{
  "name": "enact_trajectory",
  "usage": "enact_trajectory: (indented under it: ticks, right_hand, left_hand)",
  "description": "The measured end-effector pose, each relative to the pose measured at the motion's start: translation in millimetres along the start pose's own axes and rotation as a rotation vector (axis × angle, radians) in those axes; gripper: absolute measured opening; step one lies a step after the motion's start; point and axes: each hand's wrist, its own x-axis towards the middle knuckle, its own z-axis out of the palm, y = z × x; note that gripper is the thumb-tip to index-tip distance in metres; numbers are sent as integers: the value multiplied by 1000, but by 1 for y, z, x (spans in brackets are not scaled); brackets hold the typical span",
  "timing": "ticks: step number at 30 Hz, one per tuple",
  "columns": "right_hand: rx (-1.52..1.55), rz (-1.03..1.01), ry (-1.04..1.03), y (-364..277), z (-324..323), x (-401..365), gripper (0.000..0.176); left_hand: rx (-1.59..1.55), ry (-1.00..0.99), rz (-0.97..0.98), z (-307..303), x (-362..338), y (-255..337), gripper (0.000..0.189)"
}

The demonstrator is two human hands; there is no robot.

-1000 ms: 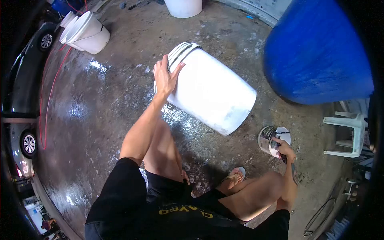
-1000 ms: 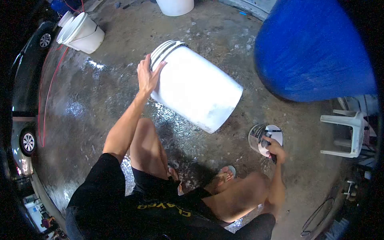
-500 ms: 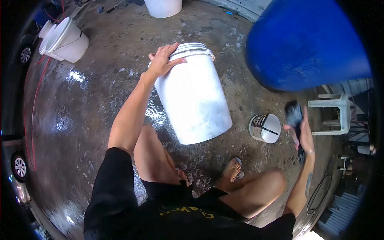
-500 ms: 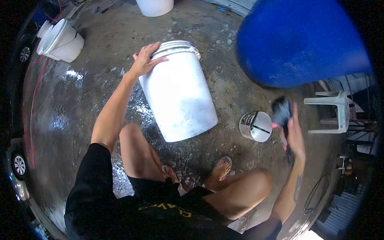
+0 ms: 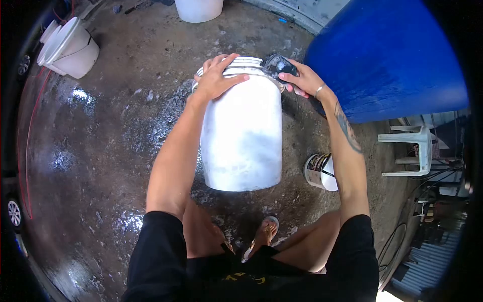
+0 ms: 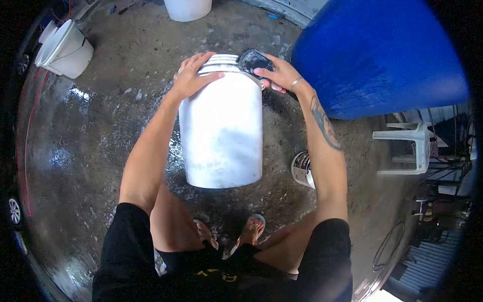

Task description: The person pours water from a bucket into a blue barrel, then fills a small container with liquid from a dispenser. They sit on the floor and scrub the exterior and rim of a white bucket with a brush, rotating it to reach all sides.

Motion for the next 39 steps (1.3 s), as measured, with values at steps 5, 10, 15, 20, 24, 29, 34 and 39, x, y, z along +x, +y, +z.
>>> enact_trajectory:
  ticks: [5,10,15,20,24,29,34,39]
  right_hand:
    - [-99,-139,-244,-57,9,26,60]
    - [-55,222,-434,-18,-52,24,54]
    - [-61,-38,-365,-43,-11,41,56]
    - [-23,255,-359,-2,-47,33,56]
    - [-87,289,-78,47,-51,-2,49]
    - [263,236,-26,53,-20,-66,60]
    - [77,235,104,67,-44,-149,99]
    - [56,462,3,119,-89,-271,83]
  left_hand:
    - [132,-35,-117,16,11,33,95]
    - [23,-1,-47,14,9,23,98]
    - [157,46,-84,36,17,34,99]
    - [20,7,-45,17,14,32,97]
    - [34,-47,-63,1,23,23,88]
    - [-37,-251,67,-56,11,36,82]
    - [336,-274,334,-127,4,81,88]
    - [838,-469,670,-116,-3,134,84]
